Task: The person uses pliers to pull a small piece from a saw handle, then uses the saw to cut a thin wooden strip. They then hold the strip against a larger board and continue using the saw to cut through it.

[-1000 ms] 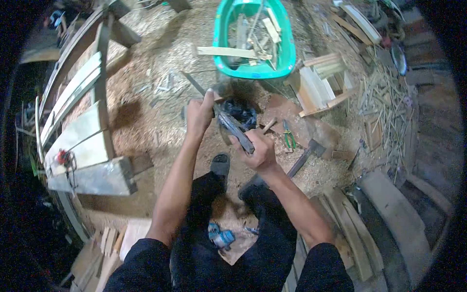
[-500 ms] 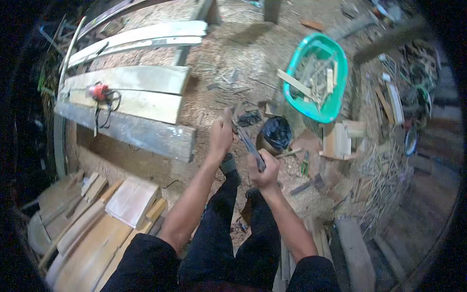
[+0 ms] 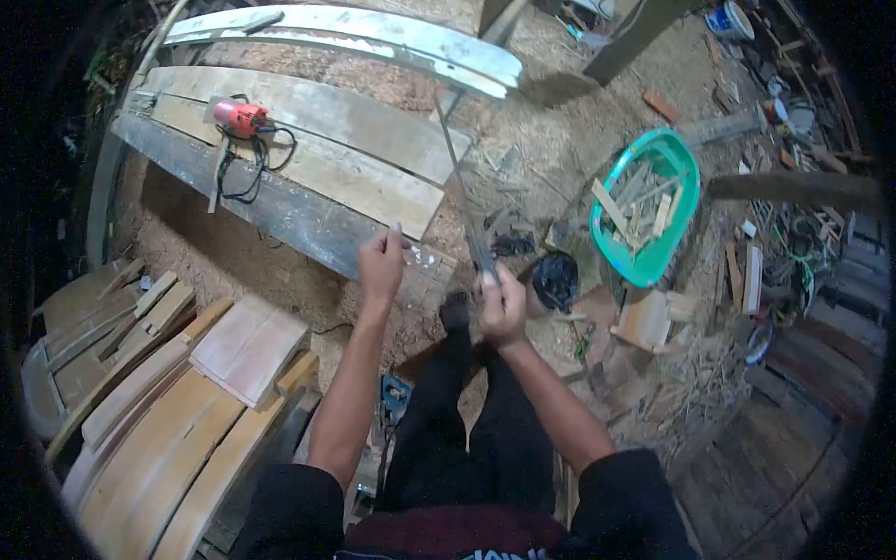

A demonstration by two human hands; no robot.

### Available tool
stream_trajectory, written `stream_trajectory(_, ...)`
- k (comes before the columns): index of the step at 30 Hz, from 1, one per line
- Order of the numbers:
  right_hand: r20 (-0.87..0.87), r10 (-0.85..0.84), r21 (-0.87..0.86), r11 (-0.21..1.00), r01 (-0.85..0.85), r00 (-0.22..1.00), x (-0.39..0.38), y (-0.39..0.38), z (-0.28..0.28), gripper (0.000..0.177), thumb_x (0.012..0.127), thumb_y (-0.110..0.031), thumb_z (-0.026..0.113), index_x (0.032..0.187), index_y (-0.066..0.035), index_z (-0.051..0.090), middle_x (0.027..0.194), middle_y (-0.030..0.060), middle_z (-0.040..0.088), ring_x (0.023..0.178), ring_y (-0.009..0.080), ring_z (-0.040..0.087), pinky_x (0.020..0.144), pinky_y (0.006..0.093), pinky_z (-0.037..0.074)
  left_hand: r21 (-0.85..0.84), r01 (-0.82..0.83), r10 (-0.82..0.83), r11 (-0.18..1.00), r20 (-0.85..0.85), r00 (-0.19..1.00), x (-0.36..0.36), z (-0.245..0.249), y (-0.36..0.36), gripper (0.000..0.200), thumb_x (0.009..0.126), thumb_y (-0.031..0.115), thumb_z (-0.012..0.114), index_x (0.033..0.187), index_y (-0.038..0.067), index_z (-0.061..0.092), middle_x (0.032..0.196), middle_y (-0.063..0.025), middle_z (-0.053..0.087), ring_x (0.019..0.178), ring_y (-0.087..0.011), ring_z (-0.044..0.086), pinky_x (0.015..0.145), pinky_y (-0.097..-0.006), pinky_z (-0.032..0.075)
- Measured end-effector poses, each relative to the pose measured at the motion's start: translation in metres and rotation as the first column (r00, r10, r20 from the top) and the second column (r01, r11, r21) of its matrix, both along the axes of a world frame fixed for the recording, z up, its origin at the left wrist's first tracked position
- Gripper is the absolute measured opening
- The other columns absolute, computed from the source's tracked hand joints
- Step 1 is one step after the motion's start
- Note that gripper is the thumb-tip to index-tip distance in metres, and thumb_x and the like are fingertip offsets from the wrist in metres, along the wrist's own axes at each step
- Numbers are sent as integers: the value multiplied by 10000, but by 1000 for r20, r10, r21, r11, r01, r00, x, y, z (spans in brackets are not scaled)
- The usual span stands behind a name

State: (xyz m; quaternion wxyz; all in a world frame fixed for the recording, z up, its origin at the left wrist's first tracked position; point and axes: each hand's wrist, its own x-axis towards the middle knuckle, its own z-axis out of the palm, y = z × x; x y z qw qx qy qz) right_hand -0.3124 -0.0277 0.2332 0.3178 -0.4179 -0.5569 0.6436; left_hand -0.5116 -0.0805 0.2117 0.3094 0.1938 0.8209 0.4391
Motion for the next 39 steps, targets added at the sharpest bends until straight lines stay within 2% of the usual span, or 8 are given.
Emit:
stream_trajectory(13, 235, -405, -80, 898, 433, 883, 75, -29, -35, 320, 943, -287, 642, 768, -40, 540, 622, -14, 441, 595, 85, 409, 529, 307, 342, 64, 307, -312, 949, 302, 901, 105, -29, 31, 435, 1026, 340, 531, 728, 40, 636, 563, 36, 484, 537, -29, 416, 502, -231, 317)
stream_trajectory(19, 451, -672, 18, 664, 747, 587, 168, -94, -87, 337, 937, -302, 650, 795, -5, 577, 595, 63, 514, 563, 171, 493, 537, 371, 385, -4, 620, -570, 785, 389, 724, 210, -78, 15, 422, 1013, 336, 566, 777, -2, 663, 604, 23, 533, 517, -41, 432, 479, -235, 315)
stream_trajectory(22, 570, -709, 103, 563, 820, 415, 218, -130, -132, 285, 952, -284, 628, 936, -2, 657, 676, 102, 609, 618, 206, 591, 590, 365, 451, -30, 779, -746, 626, 267, 610, 263, -120, -8, 405, 1016, 319, 557, 793, -3, 659, 632, 12, 546, 572, -50, 474, 511, -256, 352)
stream_trajectory(23, 553, -755, 158, 509, 846, 351, 234, -139, -150, 284, 952, -283, 628, 970, -2, 666, 697, 110, 627, 631, 218, 606, 608, 365, 467, -107, 777, -711, 621, 341, 615, 281, -135, -19, 386, 981, 309, 588, 821, -38, 646, 577, -59, 558, 540, -169, 534, 525, -353, 412)
stream_trajectory(27, 630, -736, 218, 474, 853, 248, 304, -183, -245, 292, 937, -278, 639, 1036, -6, 675, 763, 157, 669, 694, 315, 658, 662, 392, 506, -249, 876, -889, 412, 102, 447, 349, -210, -46, 271, 898, 272, 643, 894, 2, 666, 715, -215, 637, 685, -420, 622, 672, -458, 495)
stream_trajectory(33, 603, -713, 167, 551, 817, 357, 389, -207, -409, 246, 928, -242, 650, 880, -10, 583, 646, 171, 582, 594, 355, 607, 575, 436, 462, -216, 945, -969, 246, -37, 244, 460, -437, -54, 313, 876, 189, 618, 1109, -17, 583, 1046, -244, 615, 1017, -427, 599, 867, -503, 480)
stream_trajectory(36, 496, -785, 207, 522, 827, 371, 402, -202, -479, 217, 924, -210, 654, 884, -12, 576, 640, 169, 575, 570, 357, 588, 554, 429, 451, -177, 941, -944, 288, -220, 247, 505, -524, -44, 453, 865, 171, 637, 1257, -10, 500, 1231, -237, 542, 1129, -430, 540, 915, -503, 465)
stream_trajectory(39, 476, -792, 165, 507, 846, 382, 415, -191, -524, 202, 926, -197, 652, 881, -15, 578, 648, 170, 586, 569, 350, 588, 549, 429, 446, -221, 907, -882, 358, -400, 250, 532, -578, -35, 495, 881, 244, 612, 1289, -2, 479, 1223, -204, 565, 1138, -396, 551, 933, -524, 428)
